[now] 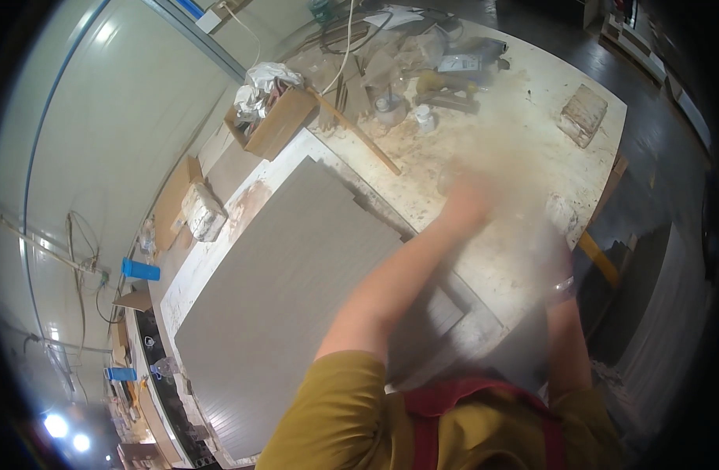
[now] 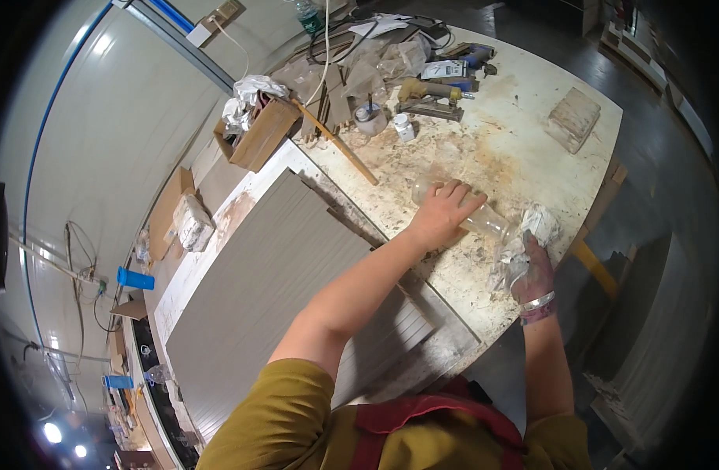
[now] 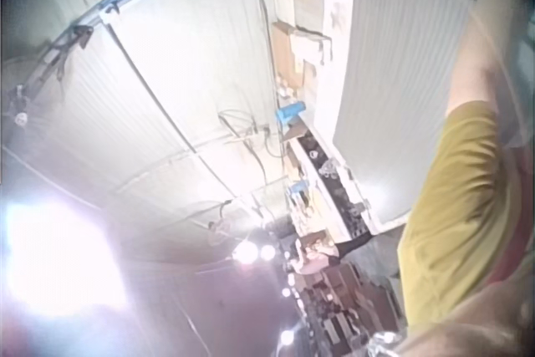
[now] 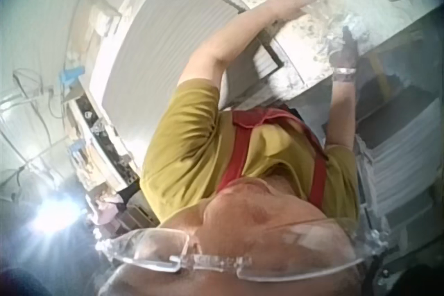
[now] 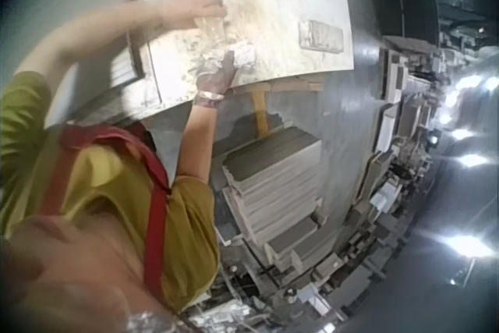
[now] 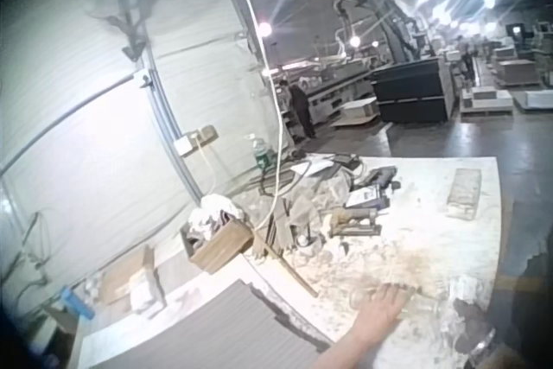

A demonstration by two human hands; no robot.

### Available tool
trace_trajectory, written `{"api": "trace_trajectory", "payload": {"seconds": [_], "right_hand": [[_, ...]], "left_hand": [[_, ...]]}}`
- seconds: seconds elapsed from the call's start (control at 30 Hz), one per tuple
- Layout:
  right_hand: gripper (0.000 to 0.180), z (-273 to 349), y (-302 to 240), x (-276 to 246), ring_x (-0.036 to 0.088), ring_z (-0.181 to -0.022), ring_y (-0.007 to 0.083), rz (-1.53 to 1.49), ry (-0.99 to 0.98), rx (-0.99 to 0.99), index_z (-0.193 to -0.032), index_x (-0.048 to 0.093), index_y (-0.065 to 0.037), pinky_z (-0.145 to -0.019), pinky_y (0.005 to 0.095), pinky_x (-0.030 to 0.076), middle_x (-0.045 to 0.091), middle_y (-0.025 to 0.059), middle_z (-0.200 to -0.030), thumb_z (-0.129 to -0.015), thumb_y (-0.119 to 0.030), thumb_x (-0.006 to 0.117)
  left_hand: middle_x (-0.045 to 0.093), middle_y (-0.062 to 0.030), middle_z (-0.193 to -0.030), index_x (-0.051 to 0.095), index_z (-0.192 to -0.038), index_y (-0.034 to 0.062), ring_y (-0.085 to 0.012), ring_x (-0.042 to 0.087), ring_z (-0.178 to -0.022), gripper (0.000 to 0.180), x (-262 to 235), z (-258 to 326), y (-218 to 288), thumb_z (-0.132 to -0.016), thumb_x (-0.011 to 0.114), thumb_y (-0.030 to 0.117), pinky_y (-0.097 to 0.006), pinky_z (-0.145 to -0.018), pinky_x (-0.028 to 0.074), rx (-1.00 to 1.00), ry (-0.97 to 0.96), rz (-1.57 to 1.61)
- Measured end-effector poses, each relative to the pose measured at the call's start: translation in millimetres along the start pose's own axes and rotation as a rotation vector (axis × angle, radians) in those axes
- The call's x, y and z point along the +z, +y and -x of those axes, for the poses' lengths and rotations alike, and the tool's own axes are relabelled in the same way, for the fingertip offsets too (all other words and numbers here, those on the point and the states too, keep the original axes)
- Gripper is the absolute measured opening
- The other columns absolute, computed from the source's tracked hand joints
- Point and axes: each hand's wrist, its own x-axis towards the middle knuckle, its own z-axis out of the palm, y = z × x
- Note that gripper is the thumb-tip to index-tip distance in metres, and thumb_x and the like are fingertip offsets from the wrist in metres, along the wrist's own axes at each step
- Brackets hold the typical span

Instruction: The person wipes the surface of a grooved wood panel using a cloth, applies a liquid from a bottle, and repeats the wiping process before flipping the panel and wiping the other side.

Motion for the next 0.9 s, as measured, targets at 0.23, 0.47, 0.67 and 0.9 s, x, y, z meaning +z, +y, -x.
{"api": "trace_trajectory", "payload": {"seconds": [0.23,0.47,0.67,0.9], "right_hand": [[0.031,23,-24,63,0.062,-0.093,0.0199,-0.230,0.147,0.070,-0.117,0.055,-0.005,-0.080,0.0344,0.053,0.062,0.0082,-0.106,-0.088,-0.016,0.056],[0.032,14,2,54,0.061,-0.097,0.0182,-0.374,0.019,0.220,-0.121,0.053,-0.004,-0.083,0.0337,0.052,0.062,0.0063,-0.110,-0.092,-0.017,0.050],[0.033,23,-16,80,0.059,-0.105,0.0255,-0.325,0.067,0.162,-0.124,0.050,-0.003,-0.093,0.0414,0.048,0.060,0.0114,-0.117,-0.095,-0.016,0.042],[0.032,30,-16,95,0.061,-0.100,0.0240,0.145,0.129,0.049,-0.119,0.054,-0.001,-0.089,0.0396,0.050,0.062,0.0118,-0.113,-0.094,-0.018,0.043]], "left_hand": [[0.051,-0.0108,-0.113,0.044,-0.132,0.0232,-0.0282,0.047,-0.111,0.064,-40,10,20,-0.072,0.066,0.019,-0.050,-0.093,0.036,0.121,-0.115,-0.194],[0.050,-0.0080,-0.105,0.048,-0.130,0.0263,-0.0248,0.049,-0.103,0.053,-99,2,22,-0.081,0.051,0.008,-0.046,-0.091,0.038,0.115,-0.189,-0.457],[0.049,-0.0048,-0.100,0.049,-0.128,0.0274,-0.0214,0.049,-0.100,0.051,-118,-5,20,-0.081,0.051,0.007,-0.043,-0.089,0.038,0.079,-0.258,-0.565],[0.050,-0.0051,-0.100,0.050,-0.127,0.0276,-0.0214,0.049,-0.099,0.052,-114,-1,21,-0.080,0.051,0.007,-0.044,-0.089,0.039,0.092,-0.293,-0.577]]}}
